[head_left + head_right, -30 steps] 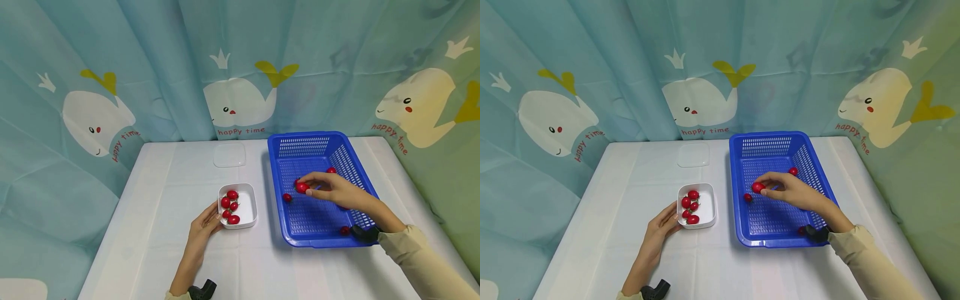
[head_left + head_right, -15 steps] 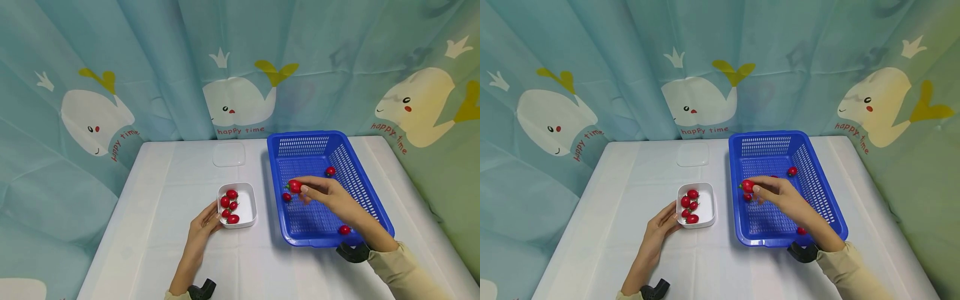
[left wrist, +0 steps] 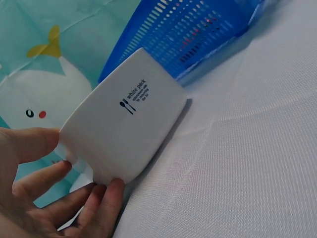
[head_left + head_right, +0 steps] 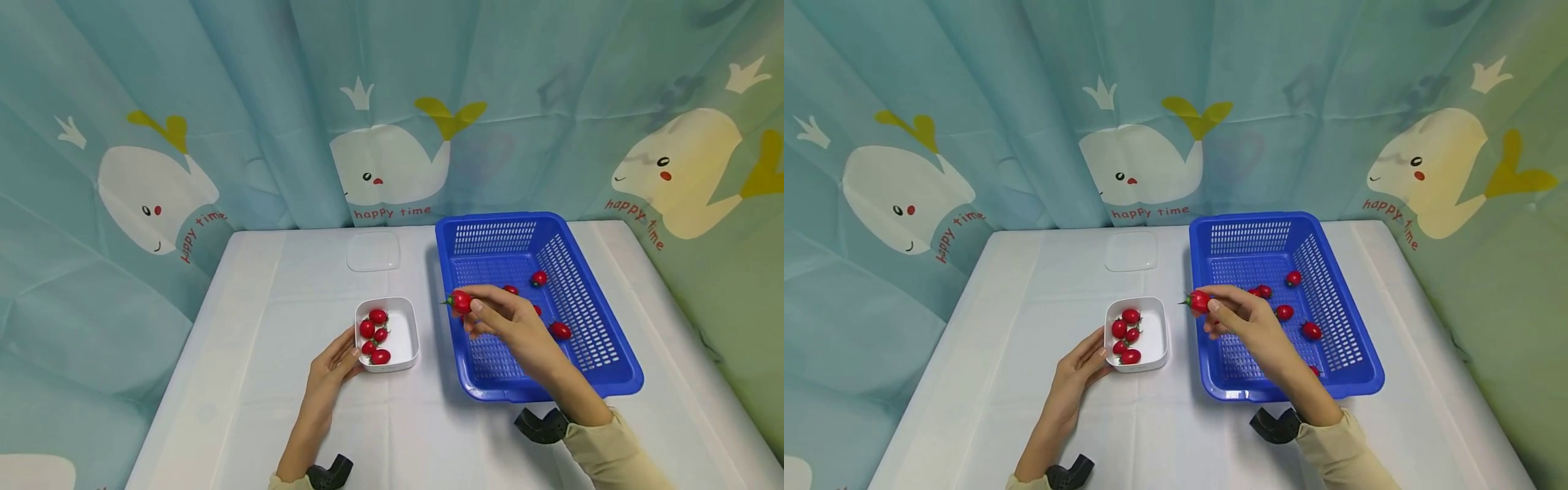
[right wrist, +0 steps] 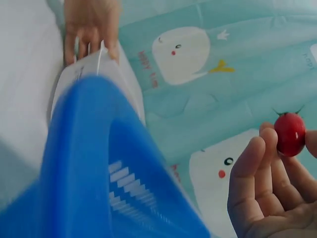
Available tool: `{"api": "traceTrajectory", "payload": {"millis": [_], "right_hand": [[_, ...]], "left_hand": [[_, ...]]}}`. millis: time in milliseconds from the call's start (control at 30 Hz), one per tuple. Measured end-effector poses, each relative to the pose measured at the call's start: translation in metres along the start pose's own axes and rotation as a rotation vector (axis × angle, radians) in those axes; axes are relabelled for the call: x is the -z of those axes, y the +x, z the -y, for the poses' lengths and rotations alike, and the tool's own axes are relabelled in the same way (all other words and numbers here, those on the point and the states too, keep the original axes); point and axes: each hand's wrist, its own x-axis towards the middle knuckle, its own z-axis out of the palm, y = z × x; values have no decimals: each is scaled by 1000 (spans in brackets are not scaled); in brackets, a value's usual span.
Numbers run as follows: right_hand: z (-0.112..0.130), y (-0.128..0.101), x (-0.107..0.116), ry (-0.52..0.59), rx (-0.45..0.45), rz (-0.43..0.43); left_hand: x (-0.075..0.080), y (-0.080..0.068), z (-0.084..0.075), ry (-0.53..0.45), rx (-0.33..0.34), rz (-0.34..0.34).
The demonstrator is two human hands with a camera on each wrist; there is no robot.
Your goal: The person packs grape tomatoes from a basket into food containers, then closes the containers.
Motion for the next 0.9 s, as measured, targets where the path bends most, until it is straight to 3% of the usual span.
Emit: {"api": "traceTrajectory", "payload": {"millis": [233, 633, 900], "right_hand": [[-4, 8, -23, 147, -15, -37], [-7, 23, -63, 272, -93, -110], [-14, 33, -94, 314, -77, -137]], "left_hand": [[1, 0, 0, -4, -1, -3], [0, 0, 2, -27, 1, 1], [1, 1, 2, -35, -5, 2]]}}
